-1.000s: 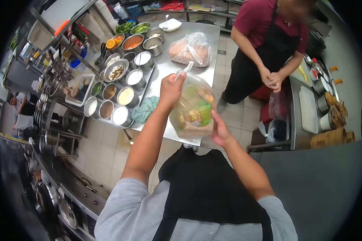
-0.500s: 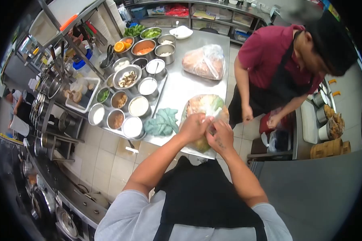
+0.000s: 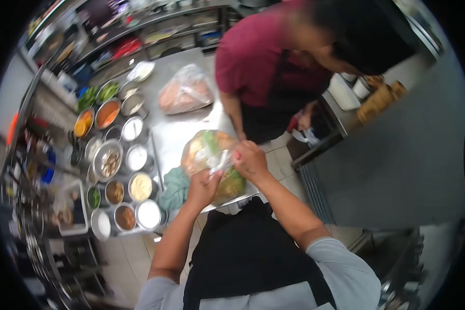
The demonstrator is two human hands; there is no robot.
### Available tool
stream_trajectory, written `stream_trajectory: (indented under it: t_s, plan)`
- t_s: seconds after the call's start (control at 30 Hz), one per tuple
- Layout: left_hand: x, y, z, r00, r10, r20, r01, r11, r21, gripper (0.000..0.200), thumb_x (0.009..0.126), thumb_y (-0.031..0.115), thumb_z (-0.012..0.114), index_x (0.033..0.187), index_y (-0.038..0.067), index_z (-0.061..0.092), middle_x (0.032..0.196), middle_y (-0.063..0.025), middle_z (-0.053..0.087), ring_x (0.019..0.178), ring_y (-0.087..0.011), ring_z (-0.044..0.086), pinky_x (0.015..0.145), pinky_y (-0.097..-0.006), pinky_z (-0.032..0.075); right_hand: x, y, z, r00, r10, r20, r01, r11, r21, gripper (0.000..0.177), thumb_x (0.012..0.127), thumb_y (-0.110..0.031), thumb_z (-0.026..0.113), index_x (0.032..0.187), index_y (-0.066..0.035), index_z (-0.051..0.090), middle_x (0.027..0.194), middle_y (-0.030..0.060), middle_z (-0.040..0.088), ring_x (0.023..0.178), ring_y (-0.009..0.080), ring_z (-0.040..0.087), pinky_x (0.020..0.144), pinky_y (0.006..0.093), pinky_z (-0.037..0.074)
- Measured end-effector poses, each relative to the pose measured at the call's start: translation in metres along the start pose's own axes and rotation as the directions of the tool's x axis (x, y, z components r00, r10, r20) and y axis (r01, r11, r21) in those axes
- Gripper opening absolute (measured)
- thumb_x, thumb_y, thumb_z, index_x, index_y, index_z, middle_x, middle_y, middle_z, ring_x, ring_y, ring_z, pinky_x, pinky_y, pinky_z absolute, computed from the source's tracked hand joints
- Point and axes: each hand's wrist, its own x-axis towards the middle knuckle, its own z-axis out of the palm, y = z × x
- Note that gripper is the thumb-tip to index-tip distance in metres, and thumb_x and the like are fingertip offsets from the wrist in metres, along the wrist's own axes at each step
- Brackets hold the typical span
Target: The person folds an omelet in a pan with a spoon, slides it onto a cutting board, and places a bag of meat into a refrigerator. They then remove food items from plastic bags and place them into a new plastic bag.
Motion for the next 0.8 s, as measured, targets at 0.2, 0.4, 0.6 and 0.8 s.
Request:
stream_trajectory:
  t_s: [0.2,0.4,0.6,0.8]
  plan:
    - [0.003,0.007,0.009,0.999,0.041,0.005,-0.042,0.979,0.198,0.03,0.073,0.029,0.074,0.076,0.002,0.062,0.063,-0.0155,0.062,0.059,-0.0308,0.063,0.056,-0.0363,0.048,-0.005,-0.016,-0.023,0.966,0.173,0.194,-0.21,0.96,0.186,0.013,0.063,0.0,0.06,0.069,-0.005,0.05,0.065,0.0122,0.053,0.064,0.0334,0.056,0.058,0.0408,0.045]
    - [-0.008,0.009,0.009,0.999,0.041,-0.022,-0.028,0.9,0.434,0.024,0.067,0.022,0.073,0.076,0.005,0.058,0.069,-0.0148,0.062,0.068,-0.0365,0.061,0.06,-0.0433,0.047,-0.031,-0.02,-0.028,0.98,0.144,0.136,-0.158,0.983,0.098,0.011,0.069,-0.003,0.061,0.072,-0.008,0.052,0.073,0.0093,0.056,0.075,0.0318,0.059,0.062,0.0425,0.047]
    - [-0.033,0.021,-0.004,0.995,0.099,-0.032,-0.073,0.884,0.462,0.031,0.061,0.012,0.072,0.085,0.006,0.053,0.087,-0.0132,0.057,0.088,-0.034,0.053,0.074,-0.0421,0.042,-0.027,-0.012,-0.031,0.956,0.29,0.037,-0.288,0.957,-0.04,0.009,0.07,-0.003,0.059,0.072,-0.009,0.052,0.074,0.0084,0.057,0.077,0.0307,0.06,0.065,0.0444,0.048]
    - [-0.05,0.019,-0.014,0.986,0.155,-0.066,-0.102,0.863,0.495,0.041,0.059,0.007,0.066,0.097,0.007,0.05,0.106,-0.0151,0.05,0.105,-0.0352,0.044,0.088,-0.0449,0.033,-0.019,0.01,-0.015,0.917,0.399,0.008,-0.397,0.914,-0.08,0.007,0.069,-0.009,0.061,0.071,-0.009,0.054,0.075,0.0119,0.059,0.071,0.035,0.06,0.061,0.0451,0.047]
